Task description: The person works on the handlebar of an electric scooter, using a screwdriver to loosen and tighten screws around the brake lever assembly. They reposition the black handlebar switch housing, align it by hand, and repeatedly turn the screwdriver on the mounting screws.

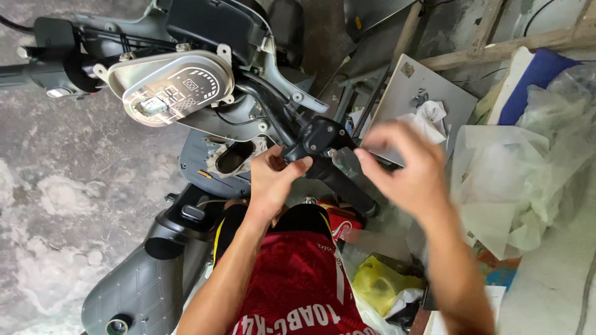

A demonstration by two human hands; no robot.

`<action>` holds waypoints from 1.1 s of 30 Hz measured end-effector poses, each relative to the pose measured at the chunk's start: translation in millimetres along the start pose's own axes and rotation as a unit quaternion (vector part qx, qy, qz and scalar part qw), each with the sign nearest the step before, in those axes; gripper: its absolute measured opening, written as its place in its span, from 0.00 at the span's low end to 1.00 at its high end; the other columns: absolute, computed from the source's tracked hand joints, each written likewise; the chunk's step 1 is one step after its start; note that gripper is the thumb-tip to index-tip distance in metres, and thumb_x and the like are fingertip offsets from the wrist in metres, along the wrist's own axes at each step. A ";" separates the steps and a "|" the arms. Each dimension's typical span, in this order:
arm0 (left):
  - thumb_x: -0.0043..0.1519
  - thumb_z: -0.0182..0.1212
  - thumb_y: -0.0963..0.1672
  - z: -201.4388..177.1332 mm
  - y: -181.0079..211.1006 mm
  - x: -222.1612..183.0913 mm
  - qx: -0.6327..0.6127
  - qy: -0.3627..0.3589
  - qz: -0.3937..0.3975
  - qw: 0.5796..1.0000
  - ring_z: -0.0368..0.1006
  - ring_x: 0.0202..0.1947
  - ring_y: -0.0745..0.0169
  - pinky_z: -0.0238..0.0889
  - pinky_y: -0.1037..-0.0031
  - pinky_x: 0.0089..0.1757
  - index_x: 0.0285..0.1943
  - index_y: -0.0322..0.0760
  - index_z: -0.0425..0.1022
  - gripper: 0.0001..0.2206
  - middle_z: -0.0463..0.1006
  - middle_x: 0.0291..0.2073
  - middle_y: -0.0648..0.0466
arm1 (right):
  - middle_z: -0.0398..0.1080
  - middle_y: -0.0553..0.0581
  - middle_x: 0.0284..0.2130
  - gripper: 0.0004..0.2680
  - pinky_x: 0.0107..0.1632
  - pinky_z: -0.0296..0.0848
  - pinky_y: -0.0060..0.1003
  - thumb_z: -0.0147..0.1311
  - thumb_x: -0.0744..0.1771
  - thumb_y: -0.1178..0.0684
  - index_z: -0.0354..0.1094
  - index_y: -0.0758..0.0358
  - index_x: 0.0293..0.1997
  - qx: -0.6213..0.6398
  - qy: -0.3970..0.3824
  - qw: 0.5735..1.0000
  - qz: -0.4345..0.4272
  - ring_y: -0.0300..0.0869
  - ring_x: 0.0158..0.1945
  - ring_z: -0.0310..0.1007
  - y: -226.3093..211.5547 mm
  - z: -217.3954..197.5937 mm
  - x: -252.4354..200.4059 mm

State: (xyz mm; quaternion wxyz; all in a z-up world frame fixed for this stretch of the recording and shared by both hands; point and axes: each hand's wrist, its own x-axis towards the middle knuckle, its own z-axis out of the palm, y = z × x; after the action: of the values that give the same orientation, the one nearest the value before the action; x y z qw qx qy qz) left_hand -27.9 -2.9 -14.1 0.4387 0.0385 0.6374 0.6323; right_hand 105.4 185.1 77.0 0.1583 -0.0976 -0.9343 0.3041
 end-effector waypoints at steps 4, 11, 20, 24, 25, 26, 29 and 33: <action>0.54 0.69 0.41 3.2 3.6 -3.1 0.005 0.018 0.006 1.000 0.65 0.25 0.78 0.57 0.80 0.28 0.35 0.29 0.78 0.08 0.75 0.25 0.62 | 0.79 0.55 0.31 0.12 0.37 0.76 0.33 0.64 0.66 0.47 0.75 0.63 0.48 0.089 -0.032 0.954 0.284 0.37 0.32 0.79 -27.6 36.6 -27.2; 0.58 0.64 0.41 14.5 15.8 -21.0 -0.112 -0.002 -0.025 0.993 0.75 0.40 0.72 0.70 0.78 0.43 0.54 0.30 0.74 0.16 0.80 0.40 0.56 | 0.75 0.56 0.20 0.17 0.26 0.69 0.36 0.62 0.64 0.47 0.73 0.64 0.56 0.208 -0.034 0.880 0.426 0.35 0.21 0.69 -45.0 55.5 -17.9; 0.56 0.66 0.38 8.3 18.0 -24.8 -0.004 -0.023 -0.029 0.999 0.74 0.48 0.69 0.69 0.75 0.50 0.60 0.30 0.69 0.22 0.78 0.48 0.53 | 0.79 0.57 0.30 0.15 0.35 0.73 0.34 0.62 0.64 0.49 0.73 0.67 0.51 0.285 -0.102 0.874 0.381 0.33 0.29 0.71 -20.2 47.3 -11.6; 0.53 0.67 0.37 6.1 33.9 -22.0 0.025 -0.011 -0.105 0.994 0.75 0.48 0.68 0.69 0.75 0.51 0.60 0.30 0.69 0.24 0.80 0.48 0.53 | 0.79 0.59 0.34 0.15 0.41 0.75 0.36 0.63 0.64 0.49 0.72 0.70 0.50 0.315 -0.113 0.877 0.345 0.37 0.36 0.75 -5.9 48.4 -18.1; 0.52 0.68 0.37 4.4 33.7 -21.7 -0.038 -0.029 -0.126 0.991 0.76 0.49 0.65 0.69 0.73 0.52 0.61 0.28 0.69 0.25 0.80 0.49 0.51 | 0.79 0.59 0.36 0.16 0.42 0.75 0.37 0.64 0.63 0.49 0.72 0.70 0.50 0.308 -0.131 0.875 0.350 0.39 0.37 0.77 -3.0 45.0 -16.7; 0.51 0.69 0.36 2.1 34.0 -21.8 -0.100 -0.045 -0.147 0.983 0.76 0.50 0.63 0.69 0.70 0.53 0.61 0.26 0.69 0.27 0.80 0.50 0.50 | 0.79 0.60 0.38 0.17 0.43 0.75 0.37 0.64 0.63 0.48 0.71 0.70 0.50 0.302 -0.148 0.873 0.354 0.42 0.39 0.79 -0.6 41.9 -15.1; 0.50 0.69 0.36 1.1 33.9 -25.3 -0.139 -0.056 -0.225 0.963 0.78 0.51 0.57 0.68 0.66 0.57 0.61 0.21 0.71 0.26 0.81 0.51 0.44 | 0.79 0.61 0.46 0.19 0.50 0.74 0.38 0.65 0.62 0.49 0.70 0.69 0.55 0.309 -0.175 0.862 0.361 0.47 0.48 0.80 12.9 31.2 -26.7; 0.49 0.71 0.38 0.3 32.5 -35.8 -0.103 -0.010 -0.264 0.959 0.79 0.51 0.55 0.68 0.65 0.57 0.60 0.23 0.72 0.28 0.82 0.49 0.43 | 0.76 0.61 0.57 0.22 0.59 0.68 0.39 0.62 0.62 0.51 0.68 0.66 0.62 0.325 -0.193 0.852 0.363 0.50 0.59 0.77 23.1 23.3 -60.9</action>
State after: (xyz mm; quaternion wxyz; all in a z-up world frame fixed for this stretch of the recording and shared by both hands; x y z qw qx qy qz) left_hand -22.3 -17.9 31.5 0.5978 -0.1706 0.5518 0.5559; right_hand 155.8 174.0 30.9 -0.1240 -0.3121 -0.6922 0.6388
